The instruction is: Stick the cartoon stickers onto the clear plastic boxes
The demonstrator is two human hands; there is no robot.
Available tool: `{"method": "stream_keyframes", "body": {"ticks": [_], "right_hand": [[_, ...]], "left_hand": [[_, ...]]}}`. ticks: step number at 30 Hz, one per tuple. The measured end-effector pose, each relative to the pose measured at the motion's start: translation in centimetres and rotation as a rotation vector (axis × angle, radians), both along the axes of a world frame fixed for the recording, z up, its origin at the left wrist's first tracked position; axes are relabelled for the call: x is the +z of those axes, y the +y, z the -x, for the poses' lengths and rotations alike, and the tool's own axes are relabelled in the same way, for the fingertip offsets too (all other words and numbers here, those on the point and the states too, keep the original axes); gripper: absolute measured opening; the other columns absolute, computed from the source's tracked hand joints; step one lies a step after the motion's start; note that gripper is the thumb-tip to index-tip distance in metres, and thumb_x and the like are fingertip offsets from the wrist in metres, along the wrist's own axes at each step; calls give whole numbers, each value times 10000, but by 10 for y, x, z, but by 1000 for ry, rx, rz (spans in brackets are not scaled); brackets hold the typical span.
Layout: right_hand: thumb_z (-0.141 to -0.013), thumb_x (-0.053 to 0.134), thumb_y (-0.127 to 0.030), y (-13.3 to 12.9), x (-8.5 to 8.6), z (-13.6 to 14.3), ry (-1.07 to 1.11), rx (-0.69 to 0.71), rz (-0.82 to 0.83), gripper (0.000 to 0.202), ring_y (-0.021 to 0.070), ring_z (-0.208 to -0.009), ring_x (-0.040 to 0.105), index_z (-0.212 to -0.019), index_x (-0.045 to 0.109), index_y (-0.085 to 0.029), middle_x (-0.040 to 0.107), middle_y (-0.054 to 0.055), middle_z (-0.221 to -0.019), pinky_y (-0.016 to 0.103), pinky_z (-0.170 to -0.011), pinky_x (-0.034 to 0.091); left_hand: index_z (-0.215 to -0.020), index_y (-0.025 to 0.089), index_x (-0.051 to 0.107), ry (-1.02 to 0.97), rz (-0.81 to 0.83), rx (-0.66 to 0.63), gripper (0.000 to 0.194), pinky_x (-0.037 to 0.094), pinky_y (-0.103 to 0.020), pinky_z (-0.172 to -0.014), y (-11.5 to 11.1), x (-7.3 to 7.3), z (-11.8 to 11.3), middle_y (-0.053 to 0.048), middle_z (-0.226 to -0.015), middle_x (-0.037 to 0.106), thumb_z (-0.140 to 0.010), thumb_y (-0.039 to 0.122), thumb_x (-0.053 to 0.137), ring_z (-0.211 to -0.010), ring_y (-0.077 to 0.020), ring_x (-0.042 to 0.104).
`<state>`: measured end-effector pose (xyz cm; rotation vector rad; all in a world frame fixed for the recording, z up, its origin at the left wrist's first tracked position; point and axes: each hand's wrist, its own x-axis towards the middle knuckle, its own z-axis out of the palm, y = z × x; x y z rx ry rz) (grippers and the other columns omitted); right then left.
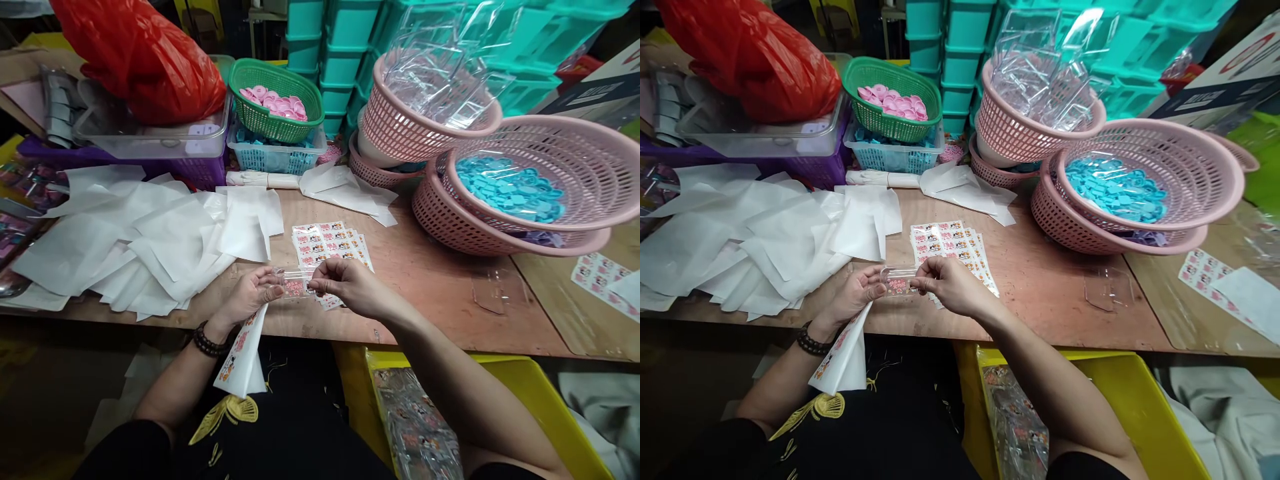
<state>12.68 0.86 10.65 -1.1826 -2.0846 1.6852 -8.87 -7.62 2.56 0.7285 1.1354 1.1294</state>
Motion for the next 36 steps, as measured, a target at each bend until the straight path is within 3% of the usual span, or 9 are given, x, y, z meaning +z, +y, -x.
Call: {"method": "stream_keyframes", "body": {"ticks": [13,22,25,29,31,33,35,36], "right_hand": [[-712,720,-605,1,4,1,31,9,74,443,95,-552,429,-697,594,-180,522,-32,-605,250,-513,327],[-824,627,-380,0,3,2,-26,14,14,232,101,-539,476,-706,588,-184,573,-23,-611,243,-522,358],[-845,636,-299,-7,5,7,-127,-7,-105,185,107,-554,506,-705,585,-189,600,-22,-628,242,-542,368],[-887,666,-338,-25,11,12,-481,-35,-479,165,183,-672,632,-798,625,-205,714,30,-753,276,-594,383],[-908,641,-472,-32,11,12,-630,-74,-618,292,257,-742,685,-983,650,-191,742,90,-819,313,-618,420],[-855,647,-619,-34,7,10,-643,-159,-664,597,319,-847,706,-1209,596,-141,745,162,-938,362,-668,479],[-766,703,-680,-32,0,5,-484,-162,-560,807,320,-941,698,-1329,533,-128,726,183,-1072,387,-741,522],[-737,732,-672,-31,-4,0,-363,-112,-453,819,294,-954,693,-1335,539,-146,720,159,-1103,378,-769,534]], "left_hand": [[-1108,128,686,-37,37,36,693,521,-289,-836,-1,3,-3,-82,-964,754,-536,411,956,-885,-189,700],[-1090,123,675,6,42,34,702,523,-283,-826,0,1,-2,-83,-965,742,-522,427,954,-917,-195,695],[-1121,117,649,32,36,57,720,539,-315,-832,0,-1,-5,-104,-988,738,-529,399,945,-916,-213,700],[-1129,121,644,164,-20,129,693,555,-341,-863,0,0,-10,-128,-1012,744,-533,356,909,-992,-251,699],[-1131,124,648,230,-23,144,679,561,-347,-875,-1,3,-10,-138,-1029,752,-539,353,890,-1001,-263,706],[-1150,125,642,244,-8,108,686,572,-356,-872,-4,6,-9,-152,-1063,755,-559,380,878,-989,-273,720],[-1169,128,634,220,-9,34,713,583,-361,-855,-6,9,-7,-160,-1081,758,-571,429,881,-972,-283,732],[-1164,129,640,203,-25,-18,733,584,-358,-848,-6,11,-7,-161,-1072,761,-558,455,892,-962,-287,734]]}}
